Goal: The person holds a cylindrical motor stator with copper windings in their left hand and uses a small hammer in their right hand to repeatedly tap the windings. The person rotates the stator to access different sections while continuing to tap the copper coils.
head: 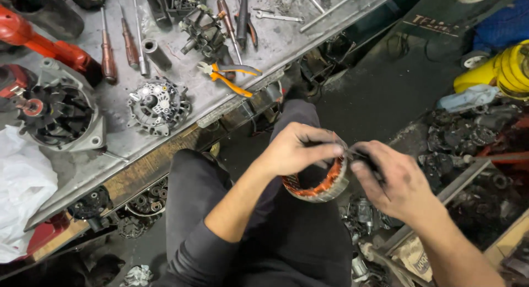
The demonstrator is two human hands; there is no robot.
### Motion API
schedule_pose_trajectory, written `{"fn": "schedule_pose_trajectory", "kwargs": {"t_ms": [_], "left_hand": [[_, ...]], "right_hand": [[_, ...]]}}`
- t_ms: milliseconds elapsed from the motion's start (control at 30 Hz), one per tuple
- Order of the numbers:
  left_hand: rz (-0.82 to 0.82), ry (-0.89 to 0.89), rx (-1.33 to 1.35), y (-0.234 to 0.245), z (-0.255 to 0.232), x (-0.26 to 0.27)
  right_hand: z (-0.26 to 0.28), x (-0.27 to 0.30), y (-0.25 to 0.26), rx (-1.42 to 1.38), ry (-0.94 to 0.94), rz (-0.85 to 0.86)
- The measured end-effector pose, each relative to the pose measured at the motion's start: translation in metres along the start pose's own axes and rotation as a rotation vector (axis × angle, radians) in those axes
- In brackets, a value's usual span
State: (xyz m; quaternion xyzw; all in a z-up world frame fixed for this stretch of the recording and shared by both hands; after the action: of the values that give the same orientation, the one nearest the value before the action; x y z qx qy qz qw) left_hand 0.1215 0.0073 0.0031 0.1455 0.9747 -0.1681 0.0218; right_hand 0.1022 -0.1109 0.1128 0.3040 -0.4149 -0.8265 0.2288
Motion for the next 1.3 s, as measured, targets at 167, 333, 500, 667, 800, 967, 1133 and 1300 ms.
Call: {"fn": "schedule_pose_trajectory", "kwargs": {"t_ms": [167,333,500,667,800,967,1133,1300], "left_hand": [[-0.065,0.092,0.029,0.018,0.030,-0.009],[-0.043,-0.061,-0.035,0.013,0.027,-0.011],[0.012,-0.076,-0.089,0.012,0.032,-0.014],[0.112,-0.173,-0.198,-0.005,0.006,-0.017],[0.088,-0.078,-0.223,-0.002,0.009,-0.016],[0.073,-0.152,-0.324,0.002,0.009,-0.017],[0.035,-0.122,-0.341,0.006,0.006,-0.020],[-0.013,-0.004,-0.381,0.000,0.004,-0.020]], "right_hand": [[-0.024,0.000,-0.013,-0.002,0.043,-0.102],[-0.012,-0.017,0.000,0.283,0.126,-0.070],[-0.029,-0.033,-0.011,0.608,0.035,0.165],[-0.025,-0.040,0.006,0.685,0.141,0.086],[-0.042,-0.041,0.007,0.794,0.024,0.144],[-0.035,-0.039,0.007,0.746,0.062,0.113],[-0.036,-0.036,0.011,0.785,0.111,0.026],[-0.048,-0.029,0.001,0.830,0.047,0.107]]}}
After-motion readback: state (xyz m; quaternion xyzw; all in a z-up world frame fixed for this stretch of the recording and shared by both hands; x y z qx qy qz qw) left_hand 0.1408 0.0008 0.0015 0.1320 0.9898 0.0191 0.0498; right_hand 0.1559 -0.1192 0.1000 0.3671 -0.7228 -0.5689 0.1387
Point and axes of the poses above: each hand's wrist, its own x-axis away from the middle knuckle, its own y-axis out of the back of the hand, z = x × y, the point moved 10 cm from there along -x, towards the middle knuckle, and after that the axes turned 4 degrees about -z, right-handed, at the moved point
